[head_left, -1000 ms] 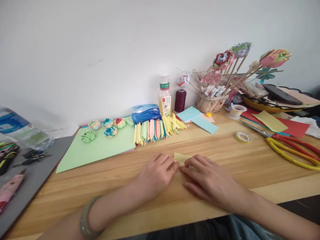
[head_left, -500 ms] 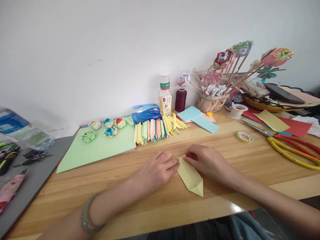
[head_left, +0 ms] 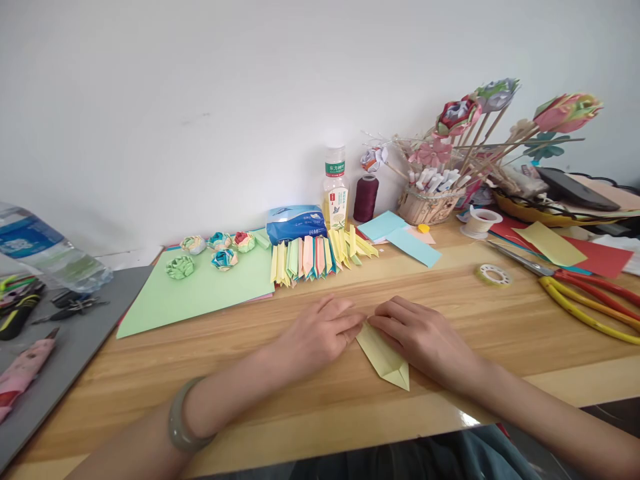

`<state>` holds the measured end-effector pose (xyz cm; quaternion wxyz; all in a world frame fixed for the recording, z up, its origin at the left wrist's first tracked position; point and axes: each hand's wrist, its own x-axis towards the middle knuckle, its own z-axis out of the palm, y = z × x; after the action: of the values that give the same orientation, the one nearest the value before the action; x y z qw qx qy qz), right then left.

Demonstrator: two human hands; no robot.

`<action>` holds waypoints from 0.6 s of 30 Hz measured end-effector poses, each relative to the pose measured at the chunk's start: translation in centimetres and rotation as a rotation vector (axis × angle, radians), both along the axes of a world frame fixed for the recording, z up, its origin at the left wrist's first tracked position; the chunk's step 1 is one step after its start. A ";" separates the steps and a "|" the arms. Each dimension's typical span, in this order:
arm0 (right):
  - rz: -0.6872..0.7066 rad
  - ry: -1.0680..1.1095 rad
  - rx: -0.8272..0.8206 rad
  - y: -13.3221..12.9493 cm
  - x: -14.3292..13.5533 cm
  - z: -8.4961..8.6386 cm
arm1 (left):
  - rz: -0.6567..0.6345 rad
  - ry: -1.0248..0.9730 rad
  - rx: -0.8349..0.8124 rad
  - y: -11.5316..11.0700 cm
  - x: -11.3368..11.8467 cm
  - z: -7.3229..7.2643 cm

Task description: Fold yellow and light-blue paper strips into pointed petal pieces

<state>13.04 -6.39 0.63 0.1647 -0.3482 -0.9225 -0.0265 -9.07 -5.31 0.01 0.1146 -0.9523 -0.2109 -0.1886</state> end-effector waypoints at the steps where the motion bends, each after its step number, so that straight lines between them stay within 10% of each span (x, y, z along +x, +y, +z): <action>1: 0.011 -0.007 0.009 0.0 0.0 0.0 | -0.004 0.015 -0.004 0.0 -0.1 -0.1; 18: 0.119 -0.026 -0.065 0.1 0.7 0.6 | -0.015 0.101 -0.039 0.5 -0.2 0.1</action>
<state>13.73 -6.33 1.27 0.1426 -0.2977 -0.9439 0.0088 -9.32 -4.77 0.11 0.1053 -0.9642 -0.2014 -0.1368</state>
